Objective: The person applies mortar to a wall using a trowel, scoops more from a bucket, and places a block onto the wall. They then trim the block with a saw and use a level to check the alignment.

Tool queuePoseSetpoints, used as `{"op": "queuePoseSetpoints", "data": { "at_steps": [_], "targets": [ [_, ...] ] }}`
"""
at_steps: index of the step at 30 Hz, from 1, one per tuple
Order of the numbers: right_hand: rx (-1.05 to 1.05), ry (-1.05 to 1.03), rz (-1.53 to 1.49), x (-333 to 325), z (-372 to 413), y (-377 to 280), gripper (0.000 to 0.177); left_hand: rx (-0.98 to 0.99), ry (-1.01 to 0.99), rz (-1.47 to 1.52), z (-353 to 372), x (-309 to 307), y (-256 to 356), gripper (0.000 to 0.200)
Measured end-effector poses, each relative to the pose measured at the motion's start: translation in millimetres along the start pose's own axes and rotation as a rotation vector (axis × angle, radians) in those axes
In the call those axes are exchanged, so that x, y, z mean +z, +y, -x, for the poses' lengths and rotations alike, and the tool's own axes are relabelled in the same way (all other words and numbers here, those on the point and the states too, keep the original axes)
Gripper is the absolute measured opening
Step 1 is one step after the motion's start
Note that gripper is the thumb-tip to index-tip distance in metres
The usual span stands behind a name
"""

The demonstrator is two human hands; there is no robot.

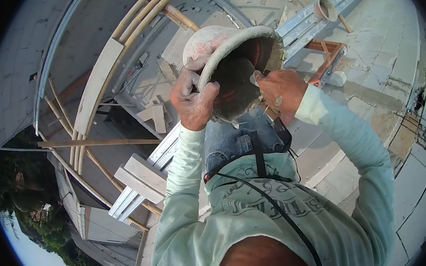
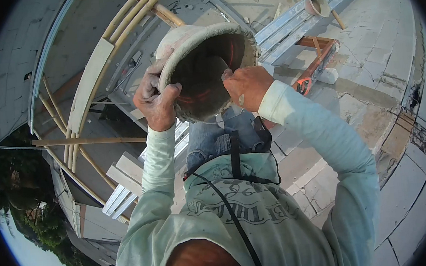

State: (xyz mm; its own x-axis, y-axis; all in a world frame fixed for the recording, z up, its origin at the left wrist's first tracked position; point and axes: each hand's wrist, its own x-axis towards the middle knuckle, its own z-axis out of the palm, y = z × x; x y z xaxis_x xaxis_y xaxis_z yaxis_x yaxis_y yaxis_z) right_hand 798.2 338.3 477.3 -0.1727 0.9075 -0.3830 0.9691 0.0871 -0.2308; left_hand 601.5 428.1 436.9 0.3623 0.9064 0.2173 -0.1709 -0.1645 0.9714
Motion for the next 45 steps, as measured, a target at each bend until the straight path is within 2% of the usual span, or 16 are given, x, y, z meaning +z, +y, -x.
{"op": "queuePoseSetpoints", "data": {
  "at_steps": [3, 6, 8, 12, 14, 17, 20, 21, 22, 24, 25, 28, 33, 35, 38, 45],
  "targets": [
    [0.068, -0.177, -0.183, -19, 9, -6, 0.027, -0.014, -0.003, 0.085, -13, 0, 20, 0.015],
    [-0.023, -0.005, -0.498, -4, 18, 9, 0.024, -0.007, 0.022, 0.146, -24, -5, 25, 0.014],
    [-0.57, 0.325, 0.023, 7, 19, 17, 0.03, -0.034, 0.075, 0.148, -25, -5, 29, 0.014],
    [-0.395, 0.536, -0.291, -3, 27, -6, 0.041, -0.026, 0.097, 0.149, -25, 0, 31, 0.014],
    [0.329, -0.295, -1.347, -42, 34, -18, 0.044, -0.03, 0.148, 0.2, -24, 1, 30, 0.014],
    [0.379, -0.354, -1.508, -52, 30, -16, 0.05, 0.027, 0.151, 0.167, -19, 0, 26, 0.015],
    [0.292, -0.202, -1.35, -63, 38, -3, 0.054, -0.056, 0.195, 0.236, -23, 3, 33, 0.014],
    [-0.029, 0.225, -1.296, -46, 47, -1, 0.05, -0.039, 0.194, 0.239, -25, 0, 31, 0.013],
    [-0.025, 0.231, -1.286, -50, 52, 9, 0.05, -0.034, 0.191, 0.25, -30, -1, 32, 0.013],
    [-0.013, 0.257, -0.373, -63, 61, 29, 0.044, 0.0, 0.166, 0.244, -36, -1, 35, 0.013],
    [0.027, 0.218, -0.194, -69, 66, 35, 0.044, -0.018, 0.132, 0.219, -38, -1, 39, 0.012],
    [0.13, 0.084, -0.031, -93, 80, 45, 0.046, 0.0, 0.086, 0.165, -47, 11, 52, 0.011],
    [0.096, 0.14, 0.213, -99, 74, 33, 0.057, 0.01, -0.015, 0.069, -53, 18, 50, 0.009],
    [0.167, 0.131, 0.355, -75, 64, 27, 0.061, 0.176, -0.018, -0.066, -48, 26, 46, 0.008],
    [0.17, -0.001, 0.191, -49, 69, 11, 0.059, 0.157, 0.089, -0.057, -44, 31, 41, 0.01],
    [0.222, -0.139, -0.324, -21, 86, 5, 0.052, 0.171, 0.035, -0.126, -36, 31, 35, 0.012]
  ]
}}
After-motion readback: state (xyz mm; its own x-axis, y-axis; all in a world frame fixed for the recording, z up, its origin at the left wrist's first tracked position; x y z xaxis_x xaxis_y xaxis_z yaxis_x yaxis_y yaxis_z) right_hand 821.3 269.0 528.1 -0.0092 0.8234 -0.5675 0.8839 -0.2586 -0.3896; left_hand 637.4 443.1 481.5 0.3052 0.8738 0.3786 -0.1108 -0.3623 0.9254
